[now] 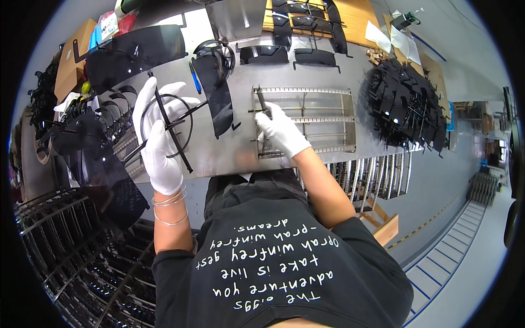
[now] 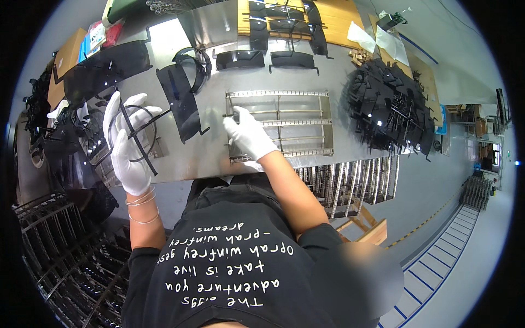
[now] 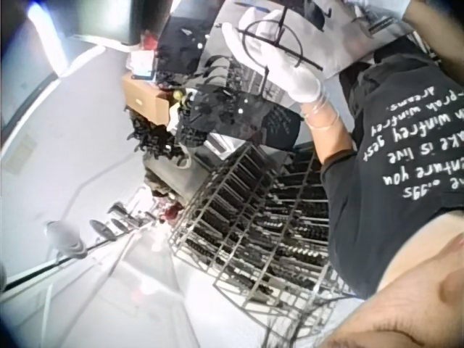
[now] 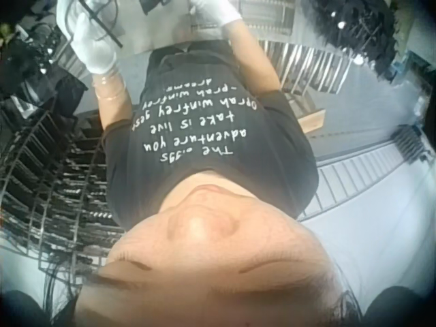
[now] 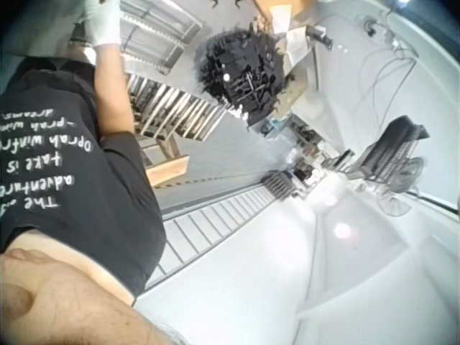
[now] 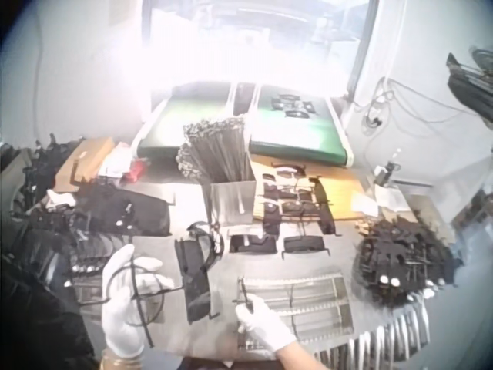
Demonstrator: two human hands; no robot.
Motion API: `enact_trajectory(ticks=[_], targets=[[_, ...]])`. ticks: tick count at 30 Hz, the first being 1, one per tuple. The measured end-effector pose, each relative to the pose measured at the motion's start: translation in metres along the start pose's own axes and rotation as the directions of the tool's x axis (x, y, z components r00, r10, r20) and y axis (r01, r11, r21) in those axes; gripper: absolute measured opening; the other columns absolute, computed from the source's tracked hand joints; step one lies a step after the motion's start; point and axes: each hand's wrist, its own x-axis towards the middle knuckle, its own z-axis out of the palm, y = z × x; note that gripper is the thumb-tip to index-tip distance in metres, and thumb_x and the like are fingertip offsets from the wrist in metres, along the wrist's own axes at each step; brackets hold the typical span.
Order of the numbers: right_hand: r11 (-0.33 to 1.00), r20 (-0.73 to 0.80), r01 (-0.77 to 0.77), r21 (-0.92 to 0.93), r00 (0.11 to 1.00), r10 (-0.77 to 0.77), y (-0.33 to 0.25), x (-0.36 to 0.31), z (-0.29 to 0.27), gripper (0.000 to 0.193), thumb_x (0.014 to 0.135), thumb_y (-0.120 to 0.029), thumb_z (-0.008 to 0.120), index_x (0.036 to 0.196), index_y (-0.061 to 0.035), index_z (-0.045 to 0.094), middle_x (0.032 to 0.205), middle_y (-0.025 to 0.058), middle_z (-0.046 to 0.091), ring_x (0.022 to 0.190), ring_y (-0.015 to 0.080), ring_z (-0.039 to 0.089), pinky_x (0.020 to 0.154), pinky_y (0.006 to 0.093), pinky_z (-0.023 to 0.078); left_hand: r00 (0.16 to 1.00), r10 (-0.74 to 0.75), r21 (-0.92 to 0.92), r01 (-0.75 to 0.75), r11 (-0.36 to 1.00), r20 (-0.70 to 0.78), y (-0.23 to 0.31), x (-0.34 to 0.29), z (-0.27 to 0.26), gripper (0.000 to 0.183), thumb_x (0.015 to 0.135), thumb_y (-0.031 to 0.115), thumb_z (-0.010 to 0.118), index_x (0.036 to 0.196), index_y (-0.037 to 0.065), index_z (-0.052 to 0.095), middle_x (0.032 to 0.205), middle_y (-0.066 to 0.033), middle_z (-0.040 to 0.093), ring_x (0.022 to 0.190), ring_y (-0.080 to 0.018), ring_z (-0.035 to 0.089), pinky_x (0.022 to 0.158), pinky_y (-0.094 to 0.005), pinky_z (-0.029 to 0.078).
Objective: The person assembles sunglasses by attaching black plastic arms to frames using a metal jig. They repeatedly pick up frames and arms, align them in the jig, and secure them before placing the completed units on the table.
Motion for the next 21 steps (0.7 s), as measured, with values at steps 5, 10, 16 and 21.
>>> enact_trajectory(ticks=[5,10,16,21], targets=[[0.806,-0.144,0.447,-0.388,0.834,-0.532,-0.079,-0.037,-0.041,0.09,0.082,-0.038,0.085,0.153,-0.0005,0.043,0.14,0.0273,0.058,0.129,0.0427,0.057,0.111,0.0446,0.047,0.999,0.04,-0.156,-0.037,0.987,0.016,-0.002,-0.004,0.015,0.065,0.1,0.028,0.044,0.154,-0.005,0.034,0.133,-0.0314,0.058,0.112,-0.041,0.065,0.104,-0.0514,0.049],[0.736,0.031,0.273,0.619,0.928,-0.371,-0.081,-0.06,-0.027,0.085,0.08,-0.014,0.08,0.155,-0.0032,0.042,0.145,0.0193,0.054,0.132,0.0331,0.054,0.11,0.042,0.046,0.997,-0.031,-0.732,0.073,0.677,0.07,0.008,-0.017,0.074,0.059,0.095,0.03,0.048,0.144,-0.003,0.041,0.125,-0.0308,0.057,0.114,-0.048,0.063,0.096,-0.0602,0.055],[0.868,-0.282,0.494,-0.045,0.828,-0.485,-0.047,-0.047,-0.069,0.036,0.091,-0.012,0.065,0.126,-0.0029,0.068,0.109,0.0127,0.072,0.092,0.021,0.069,0.084,0.0352,0.058,0.933,-0.318,-0.527,0.357,0.771,0.166,0.018,0.0,0.0,0.058,0.102,0.03,0.051,0.149,-0.003,0.046,0.129,-0.0229,0.06,0.102,-0.0353,0.062,0.08,-0.0454,0.055],[0.716,0.168,-0.129,0.686,0.986,0.016,0.02,0.001,-0.053,0.041,0.108,-0.046,0.05,0.116,-0.0087,0.064,0.087,0.0054,0.07,0.056,0.0155,0.062,0.048,0.0294,0.05,0.867,-0.448,-0.436,0.498,0.75,0.22,0.01,-0.004,-0.03,0.073,0.105,0.045,0.046,0.159,-0.004,0.034,0.149,-0.0232,0.051,0.111,-0.0288,0.06,0.086,-0.0397,0.055]])
